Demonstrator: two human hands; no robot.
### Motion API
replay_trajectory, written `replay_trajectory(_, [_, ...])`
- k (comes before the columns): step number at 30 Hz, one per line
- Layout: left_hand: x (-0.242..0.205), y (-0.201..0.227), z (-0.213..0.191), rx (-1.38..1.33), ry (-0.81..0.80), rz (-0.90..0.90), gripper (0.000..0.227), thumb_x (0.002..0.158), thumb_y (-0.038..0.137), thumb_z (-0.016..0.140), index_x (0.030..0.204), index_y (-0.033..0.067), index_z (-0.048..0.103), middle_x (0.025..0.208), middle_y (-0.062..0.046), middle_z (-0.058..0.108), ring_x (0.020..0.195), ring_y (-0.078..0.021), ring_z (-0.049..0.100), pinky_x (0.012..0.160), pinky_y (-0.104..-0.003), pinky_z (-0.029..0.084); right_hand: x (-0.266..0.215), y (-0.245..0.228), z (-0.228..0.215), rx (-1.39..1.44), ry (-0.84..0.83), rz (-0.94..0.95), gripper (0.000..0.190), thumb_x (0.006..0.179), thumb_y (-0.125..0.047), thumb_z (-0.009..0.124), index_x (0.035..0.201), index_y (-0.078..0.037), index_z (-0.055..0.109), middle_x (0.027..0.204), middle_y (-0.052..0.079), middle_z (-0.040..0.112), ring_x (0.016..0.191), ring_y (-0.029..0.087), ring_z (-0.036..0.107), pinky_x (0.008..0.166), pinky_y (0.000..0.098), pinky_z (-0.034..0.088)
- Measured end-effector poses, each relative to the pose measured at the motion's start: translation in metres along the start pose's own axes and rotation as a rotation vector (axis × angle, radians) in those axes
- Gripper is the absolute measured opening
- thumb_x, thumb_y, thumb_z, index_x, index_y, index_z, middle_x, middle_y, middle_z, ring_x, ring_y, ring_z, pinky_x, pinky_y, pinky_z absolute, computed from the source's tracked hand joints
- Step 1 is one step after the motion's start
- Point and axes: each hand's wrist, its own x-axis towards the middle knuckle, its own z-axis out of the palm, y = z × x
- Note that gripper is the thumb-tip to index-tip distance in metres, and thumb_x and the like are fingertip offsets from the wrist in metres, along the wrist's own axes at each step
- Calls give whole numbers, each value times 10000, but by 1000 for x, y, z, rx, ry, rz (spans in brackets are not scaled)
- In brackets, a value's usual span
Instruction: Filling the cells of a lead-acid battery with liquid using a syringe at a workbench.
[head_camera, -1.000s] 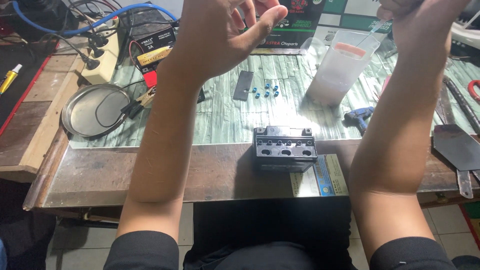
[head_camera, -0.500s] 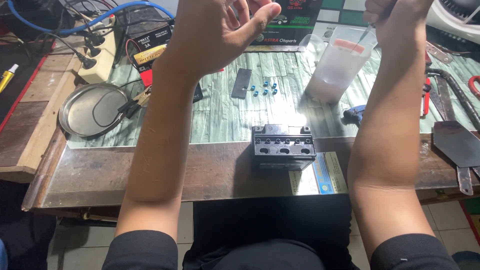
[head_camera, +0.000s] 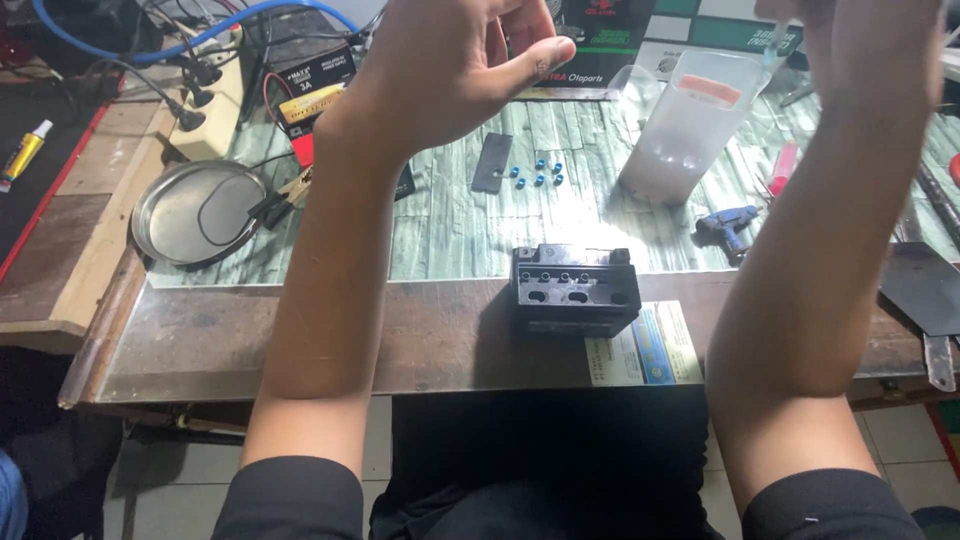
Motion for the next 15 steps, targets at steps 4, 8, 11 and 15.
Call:
replay_trajectory(4, [0,-7,7,-41,19,76,134,1063,82,770,1020,12,663,879,-81,681,678,-135,613,578,-235,492,-9,-83,41,-242,-154,-30,209,1132,-54,577,958,-47,692,867,46,628,785,140,579,726,289,475])
replay_trajectory(8, [0,-7,6,-48,36,65,147,1079,105,772,1030,30,656,851,-49,672,687,-123,601,579,-232,486,-16,-127,74,-409,-267,-146,200,1108,-106,691,949,-6,759,860,72,668,773,175,603,690,314,479])
replay_trajectory(11, [-9,-25,14,58,47,84,190,1121,147,756,1016,37,641,799,-35,614,617,-127,508,542,-254,418,-19,-128,72,-476,-365,-236,233,1040,-206,754,932,0,756,827,75,652,727,190,583,667,339,485])
replay_trajectory(15, [-12,-28,15,108,143,47,151,1110,129,708,1023,59,605,779,-7,606,579,-94,507,506,-236,396,-17,-153,79,-374,-479,-61,91,900,-123,766,900,-40,806,814,50,786,655,135,782,664,254,669])
